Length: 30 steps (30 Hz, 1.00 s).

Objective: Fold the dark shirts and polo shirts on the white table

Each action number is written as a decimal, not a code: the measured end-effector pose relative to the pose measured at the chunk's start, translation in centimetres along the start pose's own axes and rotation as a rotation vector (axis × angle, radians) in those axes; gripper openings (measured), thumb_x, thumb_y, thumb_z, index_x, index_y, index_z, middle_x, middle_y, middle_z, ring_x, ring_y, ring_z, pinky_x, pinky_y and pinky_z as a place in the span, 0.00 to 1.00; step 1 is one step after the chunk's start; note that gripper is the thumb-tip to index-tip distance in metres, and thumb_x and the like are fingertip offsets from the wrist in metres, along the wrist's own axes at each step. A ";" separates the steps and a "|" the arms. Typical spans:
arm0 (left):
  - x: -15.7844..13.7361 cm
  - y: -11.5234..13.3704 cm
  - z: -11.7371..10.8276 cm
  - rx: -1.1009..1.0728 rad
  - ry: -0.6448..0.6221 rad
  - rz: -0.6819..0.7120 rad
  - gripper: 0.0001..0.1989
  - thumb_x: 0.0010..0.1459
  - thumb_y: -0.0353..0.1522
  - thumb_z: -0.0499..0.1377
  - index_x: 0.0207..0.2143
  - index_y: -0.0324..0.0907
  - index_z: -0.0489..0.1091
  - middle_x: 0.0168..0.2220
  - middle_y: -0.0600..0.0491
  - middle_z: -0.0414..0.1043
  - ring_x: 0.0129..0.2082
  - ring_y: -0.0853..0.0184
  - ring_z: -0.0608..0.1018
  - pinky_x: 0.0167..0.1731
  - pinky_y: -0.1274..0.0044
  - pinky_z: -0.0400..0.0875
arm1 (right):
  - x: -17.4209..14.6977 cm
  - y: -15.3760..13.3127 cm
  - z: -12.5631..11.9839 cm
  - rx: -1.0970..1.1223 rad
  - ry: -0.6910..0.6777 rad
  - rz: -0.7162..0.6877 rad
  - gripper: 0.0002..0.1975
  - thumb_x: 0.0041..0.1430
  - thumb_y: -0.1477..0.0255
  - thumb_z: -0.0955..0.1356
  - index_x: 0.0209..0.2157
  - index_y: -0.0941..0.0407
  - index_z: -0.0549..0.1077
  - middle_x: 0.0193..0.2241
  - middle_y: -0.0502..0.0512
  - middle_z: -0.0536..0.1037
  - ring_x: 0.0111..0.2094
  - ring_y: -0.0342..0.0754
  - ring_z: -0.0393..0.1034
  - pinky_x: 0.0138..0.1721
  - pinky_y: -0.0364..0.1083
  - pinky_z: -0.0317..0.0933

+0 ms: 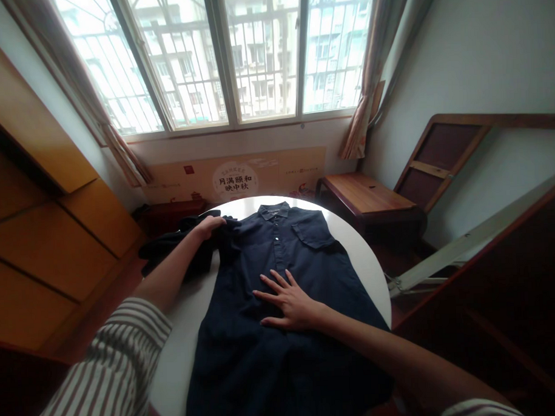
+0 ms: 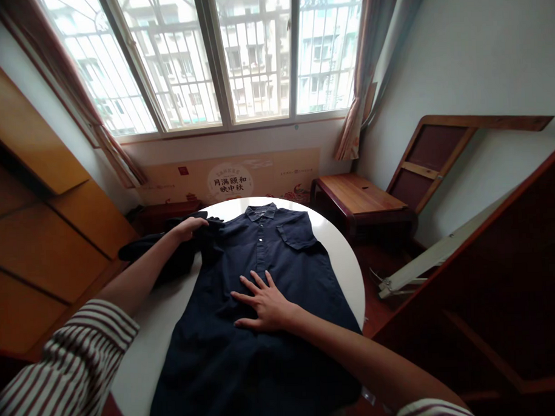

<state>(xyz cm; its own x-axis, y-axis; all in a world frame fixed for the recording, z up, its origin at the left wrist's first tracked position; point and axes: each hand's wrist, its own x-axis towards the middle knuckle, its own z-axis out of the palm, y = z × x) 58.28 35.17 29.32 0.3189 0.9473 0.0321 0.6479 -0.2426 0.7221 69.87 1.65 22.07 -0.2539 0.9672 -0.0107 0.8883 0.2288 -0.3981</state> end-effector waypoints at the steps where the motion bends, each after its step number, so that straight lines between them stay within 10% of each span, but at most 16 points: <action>1: 0.1 0.1 -0.8 0.035 0.018 -0.012 0.14 0.43 0.30 0.66 0.36 0.37 0.73 0.29 0.46 0.77 0.33 0.53 0.81 0.34 0.68 0.75 | 0.0 0.0 0.0 0.002 -0.004 -0.003 0.41 0.59 0.40 0.58 0.67 0.44 0.53 0.70 0.57 0.42 0.69 0.66 0.30 0.63 0.71 0.24; 6: -0.5 1.2 -2.7 0.125 0.244 -0.013 0.25 0.47 0.27 0.63 0.49 0.34 0.66 0.47 0.37 0.73 0.51 0.49 0.75 0.52 0.65 0.68 | 0.0 0.3 0.3 -0.001 -0.002 -0.003 0.40 0.58 0.41 0.60 0.67 0.44 0.54 0.70 0.58 0.42 0.69 0.67 0.31 0.63 0.71 0.24; 9: -3.1 1.6 -0.5 0.157 0.404 0.260 0.24 0.55 0.27 0.57 0.55 0.38 0.60 0.53 0.39 0.67 0.55 0.54 0.72 0.54 0.67 0.66 | 0.0 0.5 0.5 -0.005 0.015 -0.001 0.39 0.59 0.41 0.60 0.67 0.43 0.54 0.70 0.57 0.43 0.69 0.67 0.31 0.63 0.71 0.24; 14: -9.5 0.0 5.4 0.268 -0.082 0.720 0.24 0.55 0.30 0.60 0.55 0.44 0.62 0.52 0.45 0.68 0.50 0.58 0.75 0.50 0.70 0.69 | 0.0 0.4 0.7 -0.013 0.022 -0.005 0.39 0.59 0.41 0.59 0.67 0.43 0.54 0.70 0.58 0.43 0.69 0.67 0.31 0.62 0.71 0.24; 17: -10.4 -0.4 7.2 0.290 -0.313 0.593 0.21 0.58 0.35 0.60 0.54 0.47 0.66 0.42 0.49 0.76 0.41 0.60 0.79 0.44 0.74 0.71 | 0.0 0.2 0.7 -0.010 0.032 -0.021 0.39 0.58 0.41 0.60 0.66 0.44 0.56 0.70 0.59 0.44 0.69 0.68 0.32 0.62 0.72 0.26; 21: -6.5 0.8 6.9 0.322 -0.129 0.383 0.13 0.62 0.32 0.53 0.46 0.43 0.74 0.45 0.45 0.78 0.47 0.59 0.78 0.49 0.74 0.68 | 0.5 2.2 -1.0 0.072 0.136 -0.027 0.31 0.61 0.48 0.63 0.60 0.50 0.68 0.62 0.59 0.66 0.63 0.61 0.57 0.63 0.61 0.48; 24: -2.1 1.4 6.1 0.366 -0.039 0.242 0.14 0.58 0.32 0.56 0.43 0.36 0.75 0.48 0.36 0.76 0.51 0.50 0.76 0.50 0.68 0.68 | 1.5 6.8 -4.5 0.076 0.386 0.236 0.17 0.66 0.62 0.62 0.46 0.54 0.78 0.45 0.56 0.79 0.46 0.49 0.73 0.52 0.45 0.63; 30: 2.8 0.0 7.0 0.379 -0.043 0.066 0.17 0.45 0.36 0.67 0.38 0.38 0.77 0.42 0.37 0.79 0.47 0.48 0.79 0.43 0.69 0.72 | 2.6 19.3 -11.9 -0.041 0.639 0.766 0.15 0.61 0.69 0.66 0.40 0.66 0.77 0.41 0.70 0.78 0.45 0.57 0.73 0.48 0.49 0.64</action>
<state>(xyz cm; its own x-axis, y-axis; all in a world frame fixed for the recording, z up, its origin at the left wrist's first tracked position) 64.06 36.37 24.56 0.3920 0.9193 0.0355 0.8320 -0.3707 0.4126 90.91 9.92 25.22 0.6358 0.7307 0.2487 0.7420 -0.4896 -0.4580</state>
